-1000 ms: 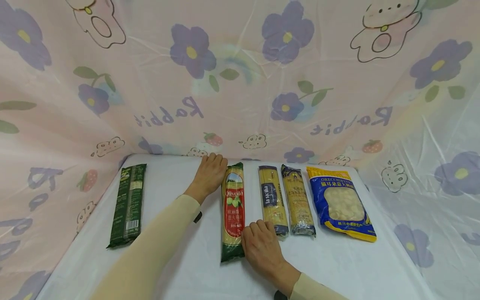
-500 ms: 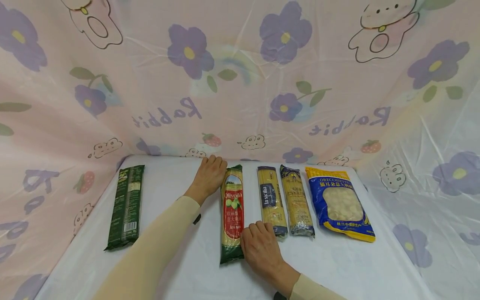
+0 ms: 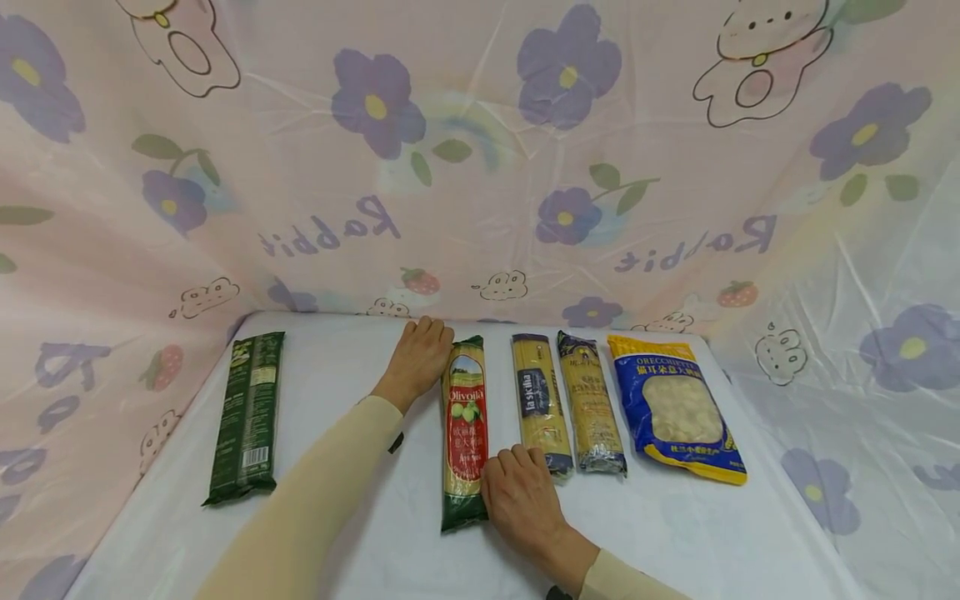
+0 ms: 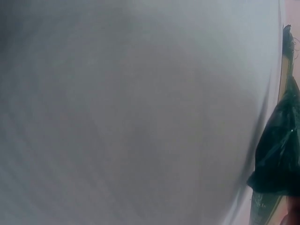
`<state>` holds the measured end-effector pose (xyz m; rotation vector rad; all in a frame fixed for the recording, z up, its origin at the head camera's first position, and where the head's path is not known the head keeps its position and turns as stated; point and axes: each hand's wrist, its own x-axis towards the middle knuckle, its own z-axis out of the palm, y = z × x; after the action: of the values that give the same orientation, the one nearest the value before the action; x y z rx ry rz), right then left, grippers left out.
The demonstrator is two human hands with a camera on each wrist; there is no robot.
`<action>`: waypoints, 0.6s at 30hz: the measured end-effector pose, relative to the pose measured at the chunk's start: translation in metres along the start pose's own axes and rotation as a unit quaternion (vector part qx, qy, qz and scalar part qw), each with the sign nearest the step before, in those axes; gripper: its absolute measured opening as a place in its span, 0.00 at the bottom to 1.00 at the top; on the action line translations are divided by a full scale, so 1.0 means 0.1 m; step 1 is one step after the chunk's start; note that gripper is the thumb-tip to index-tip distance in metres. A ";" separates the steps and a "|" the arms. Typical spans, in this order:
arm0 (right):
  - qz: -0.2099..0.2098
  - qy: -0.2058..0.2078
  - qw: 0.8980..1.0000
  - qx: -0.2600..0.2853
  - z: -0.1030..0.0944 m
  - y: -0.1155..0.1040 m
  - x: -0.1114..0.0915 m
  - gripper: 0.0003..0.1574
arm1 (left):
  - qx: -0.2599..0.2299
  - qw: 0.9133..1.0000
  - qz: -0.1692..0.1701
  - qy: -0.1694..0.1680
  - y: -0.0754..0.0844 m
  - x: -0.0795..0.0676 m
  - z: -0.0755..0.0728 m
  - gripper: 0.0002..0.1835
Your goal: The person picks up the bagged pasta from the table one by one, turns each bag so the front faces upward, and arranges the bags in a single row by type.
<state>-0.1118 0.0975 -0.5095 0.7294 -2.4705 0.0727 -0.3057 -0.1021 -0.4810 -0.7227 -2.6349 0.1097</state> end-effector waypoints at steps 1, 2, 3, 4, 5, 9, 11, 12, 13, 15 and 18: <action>0.002 -0.002 1.000 0.000 0.00 0.00 0.00 0.17 | 0.001 1.000 -0.001 0.000 0.01 0.01 0.01 0.03; 0.004 -0.004 1.000 -0.001 0.00 0.00 0.00 0.18 | 0.000 1.000 -0.002 -0.002 0.02 0.01 0.02 0.03; 0.007 -0.008 1.000 -0.001 0.00 0.00 -0.01 0.18 | -0.002 1.000 -0.004 -0.007 0.03 0.02 0.03 0.03; 0.010 -0.012 1.000 -0.003 0.00 0.00 -0.01 0.18 | -0.006 1.000 -0.006 -0.017 0.04 0.03 0.04 0.04; 0.014 -0.016 1.000 -0.006 0.00 0.00 -0.01 0.18 | -0.013 0.999 -0.012 -0.027 0.05 0.03 0.04 0.05; 0.026 -0.036 0.999 -0.026 -0.02 0.03 -0.03 0.21 | -0.037 0.995 -0.027 -0.086 0.11 0.00 0.04 0.15; 0.033 -0.039 0.998 -0.032 -0.04 0.05 -0.04 0.23 | -0.047 0.992 -0.025 -0.117 0.15 -0.05 -0.02 0.21; 0.036 -0.040 0.998 -0.031 -0.05 0.06 -0.04 0.23 | -0.052 0.990 -0.019 -0.131 0.17 -0.10 -0.05 0.23; 0.038 -0.040 0.998 -0.026 -0.06 0.07 -0.05 0.22 | -0.059 0.988 -0.009 -0.143 0.20 -0.14 -0.11 0.25; 0.033 -0.041 0.999 -0.009 -0.09 0.08 -0.06 0.20 | -0.082 0.981 0.009 -0.175 0.26 -0.25 -0.23 0.30; 0.011 -0.078 0.997 0.013 -0.10 0.08 -0.08 0.23 | -0.114 0.965 0.036 -0.234 0.37 -0.45 -0.40 0.43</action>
<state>-0.1051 0.1105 -0.5042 0.7454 -2.6296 0.0579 -0.2367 -0.0944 -0.4676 -0.9711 -3.1071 -0.0063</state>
